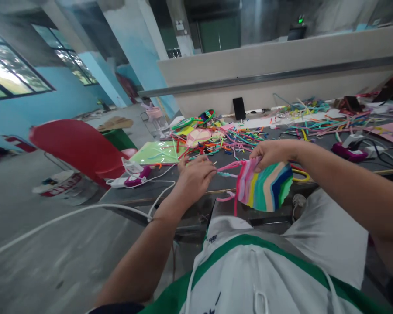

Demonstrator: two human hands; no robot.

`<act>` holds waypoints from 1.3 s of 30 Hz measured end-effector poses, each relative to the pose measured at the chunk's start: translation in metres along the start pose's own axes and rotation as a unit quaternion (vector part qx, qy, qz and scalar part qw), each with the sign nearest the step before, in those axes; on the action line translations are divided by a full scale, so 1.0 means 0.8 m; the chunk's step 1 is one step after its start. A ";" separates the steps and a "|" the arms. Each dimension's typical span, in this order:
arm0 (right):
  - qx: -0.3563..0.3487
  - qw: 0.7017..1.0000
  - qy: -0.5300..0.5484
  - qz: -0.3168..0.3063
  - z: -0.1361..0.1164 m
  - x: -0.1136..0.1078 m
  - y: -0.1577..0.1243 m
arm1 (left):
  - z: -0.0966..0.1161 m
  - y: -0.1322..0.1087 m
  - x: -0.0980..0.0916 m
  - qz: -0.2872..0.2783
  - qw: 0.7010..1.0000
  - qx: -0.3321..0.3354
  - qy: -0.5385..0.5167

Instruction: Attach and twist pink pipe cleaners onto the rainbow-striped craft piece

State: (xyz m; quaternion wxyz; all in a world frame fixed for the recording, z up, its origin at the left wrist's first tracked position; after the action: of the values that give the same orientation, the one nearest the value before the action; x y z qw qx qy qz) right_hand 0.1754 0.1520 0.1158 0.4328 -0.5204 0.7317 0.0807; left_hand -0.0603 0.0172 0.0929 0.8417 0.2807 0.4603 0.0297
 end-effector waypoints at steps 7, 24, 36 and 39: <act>-0.103 0.935 -0.240 0.239 -0.028 -0.029 0.039 | -0.034 -0.036 0.074 -0.105 0.838 -0.249 -0.474; -0.016 0.701 0.618 0.357 0.042 0.251 0.043 | -0.016 -0.082 0.197 0.165 0.504 -0.317 -0.786; 0.130 0.727 0.597 0.313 0.057 0.280 0.071 | -0.007 -0.113 0.247 0.072 0.484 -0.411 -0.769; 0.129 0.734 0.596 0.300 0.055 0.281 0.072 | -0.010 -0.115 0.253 0.044 0.497 -0.416 -0.760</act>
State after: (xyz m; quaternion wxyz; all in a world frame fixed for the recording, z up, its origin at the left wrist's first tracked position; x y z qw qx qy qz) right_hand 0.1327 0.0472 -0.0915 -0.0751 -0.1547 0.9612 -0.2156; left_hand 0.0305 0.0056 -0.1102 0.8839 -0.1679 -0.4355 0.0301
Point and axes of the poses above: each hand's wrist, its own y-axis towards the middle knuckle, its own x-axis out of the palm, z = x × y, the point moved 2 cm from there along y, towards the middle knuckle, and after that the axes turned 14 degrees about -y, right-handed, at the moved point
